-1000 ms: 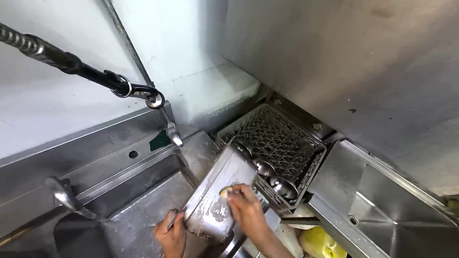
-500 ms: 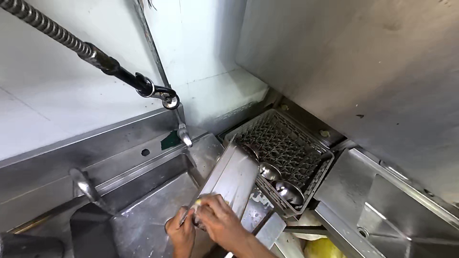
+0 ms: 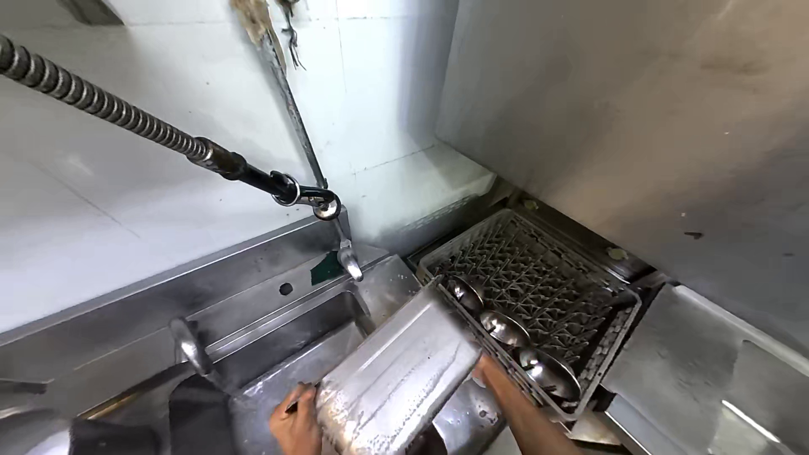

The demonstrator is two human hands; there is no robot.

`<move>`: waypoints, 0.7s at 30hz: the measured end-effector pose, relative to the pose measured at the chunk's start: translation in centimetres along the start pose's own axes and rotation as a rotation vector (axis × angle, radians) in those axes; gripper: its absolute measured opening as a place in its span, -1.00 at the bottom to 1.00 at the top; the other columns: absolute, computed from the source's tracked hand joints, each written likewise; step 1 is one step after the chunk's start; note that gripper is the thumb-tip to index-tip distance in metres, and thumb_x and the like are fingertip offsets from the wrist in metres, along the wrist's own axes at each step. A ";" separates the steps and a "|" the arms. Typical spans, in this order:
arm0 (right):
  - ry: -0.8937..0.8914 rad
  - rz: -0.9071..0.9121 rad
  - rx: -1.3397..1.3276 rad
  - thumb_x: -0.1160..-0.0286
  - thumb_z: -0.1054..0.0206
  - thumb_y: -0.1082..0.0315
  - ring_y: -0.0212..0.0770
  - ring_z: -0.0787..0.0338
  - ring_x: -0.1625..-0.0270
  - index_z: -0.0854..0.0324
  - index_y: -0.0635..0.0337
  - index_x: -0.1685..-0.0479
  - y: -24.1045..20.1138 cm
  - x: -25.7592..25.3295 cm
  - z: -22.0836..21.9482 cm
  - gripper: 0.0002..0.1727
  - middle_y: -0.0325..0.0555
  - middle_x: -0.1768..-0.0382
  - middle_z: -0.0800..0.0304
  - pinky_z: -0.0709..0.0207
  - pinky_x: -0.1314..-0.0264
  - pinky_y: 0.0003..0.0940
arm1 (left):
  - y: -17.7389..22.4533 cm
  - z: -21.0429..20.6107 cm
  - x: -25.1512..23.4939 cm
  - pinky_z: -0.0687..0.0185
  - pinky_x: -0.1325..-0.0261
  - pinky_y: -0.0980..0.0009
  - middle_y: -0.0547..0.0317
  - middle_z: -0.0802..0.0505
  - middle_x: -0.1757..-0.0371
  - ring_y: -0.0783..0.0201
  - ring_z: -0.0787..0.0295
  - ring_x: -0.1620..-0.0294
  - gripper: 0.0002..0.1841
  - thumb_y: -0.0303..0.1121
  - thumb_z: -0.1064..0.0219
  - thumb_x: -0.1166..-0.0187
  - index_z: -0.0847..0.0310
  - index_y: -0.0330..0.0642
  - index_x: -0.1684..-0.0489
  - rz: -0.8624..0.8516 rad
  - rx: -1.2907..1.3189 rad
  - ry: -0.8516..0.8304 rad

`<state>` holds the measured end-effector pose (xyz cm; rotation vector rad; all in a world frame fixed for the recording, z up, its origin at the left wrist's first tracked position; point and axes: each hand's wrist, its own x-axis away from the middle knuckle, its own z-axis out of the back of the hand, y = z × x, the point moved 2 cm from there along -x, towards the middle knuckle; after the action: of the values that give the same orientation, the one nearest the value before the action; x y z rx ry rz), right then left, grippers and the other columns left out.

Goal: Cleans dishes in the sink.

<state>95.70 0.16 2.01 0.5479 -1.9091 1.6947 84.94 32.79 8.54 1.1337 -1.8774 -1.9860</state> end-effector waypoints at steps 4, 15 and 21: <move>0.138 -0.063 -0.017 -0.96 0.27 0.16 -0.11 -0.64 -0.07 -0.38 0.33 -0.50 -1.7 -0.3 -0.2 -0.49 0.14 -0.15 -0.64 -0.56 -0.12 -0.15 | 0.6 -0.8 0.2 -0.48 0.53 0.74 0.72 -0.60 0.74 0.78 -0.49 0.69 -0.61 -0.46 -0.12 -0.58 -0.57 0.05 0.76 0.143 -0.036 0.053; 0.112 1.163 1.187 -0.55 -0.25 0.08 -0.08 -0.67 -0.52 -0.79 -0.13 -0.31 -7.7 15.4 -14.2 -0.58 -0.30 -0.46 -0.74 -0.57 -0.43 0.13 | 4.2 -2.6 -1.0 -0.44 0.63 0.65 0.52 -0.53 0.80 0.65 -0.46 0.77 -0.56 -0.43 -0.20 -0.70 -0.49 -0.09 0.79 0.253 -0.148 0.140; -0.359 1.681 0.956 -0.55 -0.24 0.44 -0.07 -0.49 -0.70 -0.71 -0.13 -0.43 0.3 19.4 -18.8 -0.52 -0.27 -0.55 -0.66 -0.31 -0.77 -0.05 | 0.6 0.5 -2.1 -0.69 0.44 0.47 0.34 -0.66 0.65 0.51 -0.63 0.64 -0.56 -0.09 -0.14 -0.82 -0.59 -0.26 0.42 0.691 -0.115 0.169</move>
<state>82.54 19.62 15.35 -0.9005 -1.5357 3.7651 85.87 34.31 9.82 0.4935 -1.7194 -1.5249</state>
